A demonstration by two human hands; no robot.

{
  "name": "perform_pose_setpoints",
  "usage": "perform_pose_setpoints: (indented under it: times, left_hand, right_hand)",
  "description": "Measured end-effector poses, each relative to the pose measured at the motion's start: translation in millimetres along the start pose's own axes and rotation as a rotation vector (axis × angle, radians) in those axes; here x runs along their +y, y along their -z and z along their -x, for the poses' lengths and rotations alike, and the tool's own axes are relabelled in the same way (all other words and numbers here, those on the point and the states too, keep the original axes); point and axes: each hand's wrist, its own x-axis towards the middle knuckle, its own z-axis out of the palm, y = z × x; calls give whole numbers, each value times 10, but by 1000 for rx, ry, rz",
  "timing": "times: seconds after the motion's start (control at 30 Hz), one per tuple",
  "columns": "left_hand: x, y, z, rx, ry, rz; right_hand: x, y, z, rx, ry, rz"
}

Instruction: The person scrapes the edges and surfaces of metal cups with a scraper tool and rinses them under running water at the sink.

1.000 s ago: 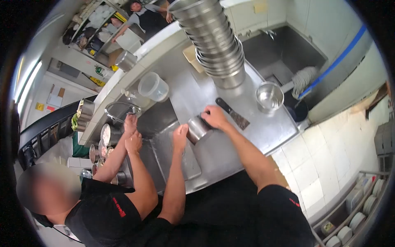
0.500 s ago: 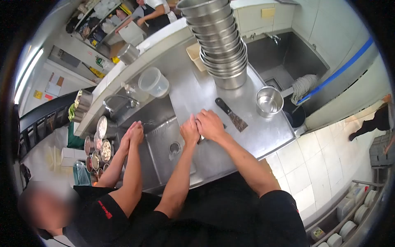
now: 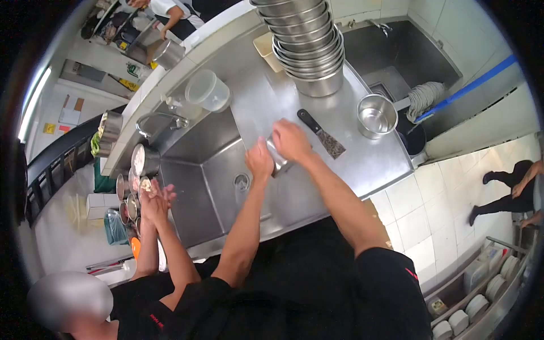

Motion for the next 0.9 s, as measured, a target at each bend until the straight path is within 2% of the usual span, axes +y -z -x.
perform_pose_setpoints:
  times: [0.07, 0.1, 0.17, 0.2, 0.27, 0.37, 0.4, 0.43, 0.5, 0.53, 0.6, 0.63, 0.73, 0.8, 0.87, 0.9]
  left_hand:
    - [161, 0, -199, -15, 81, -91]
    - [151, 12, -195, 12, 39, -56]
    - [124, -37, -241, 12, 20, -72]
    - [99, -15, -169, 7, 21, -93]
    - [121, 1, -194, 13, 59, -44]
    - [63, 35, -192, 63, 24, 38]
    - [48, 51, -180, 37, 69, 53]
    - [32, 62, -180, 12, 115, 69]
    - [-28, 74, -184, 19, 102, 117]
    - [-51, 75, -164, 27, 90, 164]
    - [-48, 22, -179, 30, 87, 108]
    - [-37, 37, -181, 32, 60, 56]
    - [-7, 45, -241, 17, 78, 20]
    - [-46, 35, -258, 14, 35, 19]
    - [-28, 73, -153, 63, 37, 6]
    - [-34, 60, -118, 68, 38, 16]
  right_hand:
    - [-51, 9, -10, 16, -18, 106]
    - [-87, -32, 0, 34, -17, 106]
    - [-119, -98, 75, 43, 134, 52]
    - [-52, -112, 104, 41, 120, 48]
    - [172, 12, -99, -61, -130, -144]
    - [332, -135, -54, -20, -314, -90]
    - [265, -135, -33, 14, -414, -49]
    - [207, -125, -16, 14, -415, -50]
    - [28, -83, -8, 22, -264, -96]
    - [-41, -90, -18, 10, -266, -95]
    - [-189, -151, 33, 26, 70, -84]
    - [-160, -118, -17, 35, -36, -199]
    - [-157, -141, -76, 45, 55, -46]
    - [-102, -131, -148, 43, 76, -66]
    - [-32, -98, -65, 9, 83, -92]
    - [19, -61, -78, -33, 1, -101]
